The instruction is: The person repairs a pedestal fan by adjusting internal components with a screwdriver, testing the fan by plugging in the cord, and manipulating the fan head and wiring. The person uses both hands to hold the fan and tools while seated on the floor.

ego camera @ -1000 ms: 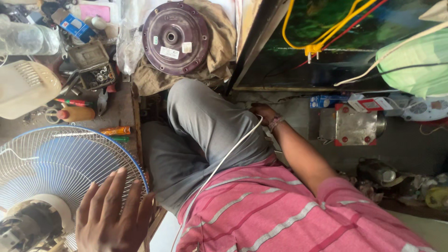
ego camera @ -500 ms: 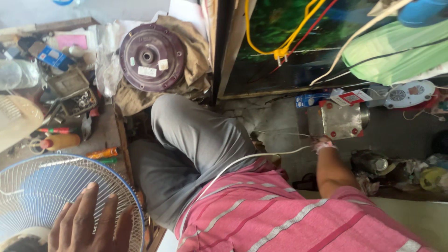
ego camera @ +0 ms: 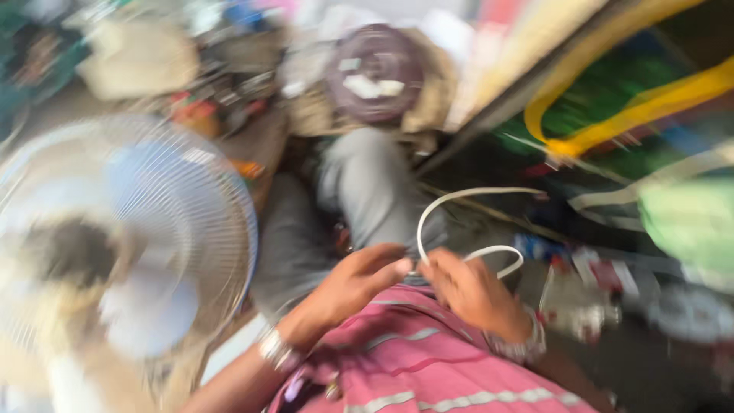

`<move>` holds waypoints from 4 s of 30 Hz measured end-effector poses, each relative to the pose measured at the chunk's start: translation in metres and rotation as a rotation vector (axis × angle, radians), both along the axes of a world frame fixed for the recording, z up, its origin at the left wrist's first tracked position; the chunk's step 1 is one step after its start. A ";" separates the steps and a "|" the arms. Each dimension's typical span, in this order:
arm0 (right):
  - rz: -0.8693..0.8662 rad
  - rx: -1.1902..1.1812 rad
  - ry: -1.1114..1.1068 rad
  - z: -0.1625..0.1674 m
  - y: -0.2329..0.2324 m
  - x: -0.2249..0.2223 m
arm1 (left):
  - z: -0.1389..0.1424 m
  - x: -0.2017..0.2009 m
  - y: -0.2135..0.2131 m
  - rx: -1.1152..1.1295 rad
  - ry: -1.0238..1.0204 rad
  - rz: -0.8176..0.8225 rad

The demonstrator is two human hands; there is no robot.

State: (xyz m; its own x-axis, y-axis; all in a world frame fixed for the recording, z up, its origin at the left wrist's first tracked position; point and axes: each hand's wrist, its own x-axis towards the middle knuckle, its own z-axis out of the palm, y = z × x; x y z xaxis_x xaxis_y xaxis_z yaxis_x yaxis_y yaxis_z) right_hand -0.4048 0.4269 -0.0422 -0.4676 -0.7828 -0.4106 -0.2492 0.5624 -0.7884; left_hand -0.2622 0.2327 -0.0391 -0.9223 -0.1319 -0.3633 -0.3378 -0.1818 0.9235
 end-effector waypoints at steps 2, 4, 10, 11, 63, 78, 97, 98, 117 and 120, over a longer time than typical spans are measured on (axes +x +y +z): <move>0.339 -0.133 0.079 0.011 -0.020 0.023 | -0.010 0.001 0.001 0.670 -0.046 0.182; 0.564 -0.353 0.130 -0.001 -0.038 0.035 | -0.015 0.011 -0.009 0.836 0.122 0.298; 0.775 -0.134 0.046 -0.053 -0.056 0.026 | -0.007 0.055 -0.051 0.831 0.372 0.705; 0.771 -0.072 0.042 -0.056 -0.061 0.022 | -0.005 0.060 -0.055 0.780 0.442 0.718; -1.269 -1.367 0.526 0.104 0.187 -0.216 | -0.132 0.006 -0.046 -1.116 0.786 0.162; -1.236 -1.314 0.483 0.109 0.186 -0.220 | -0.137 -0.007 -0.053 -1.227 0.822 0.147; -1.311 -1.236 0.636 0.111 0.188 -0.233 | -0.151 -0.001 -0.052 -1.264 0.783 0.135; -1.297 -1.238 0.646 0.111 0.187 -0.235 | -0.151 -0.001 -0.052 -1.258 0.799 0.140; -1.141 -1.327 0.446 0.093 0.196 -0.248 | -0.145 0.017 -0.040 -1.183 0.613 0.192; -1.052 -1.348 0.515 0.091 0.198 -0.244 | -0.138 0.026 -0.039 -1.157 0.529 0.175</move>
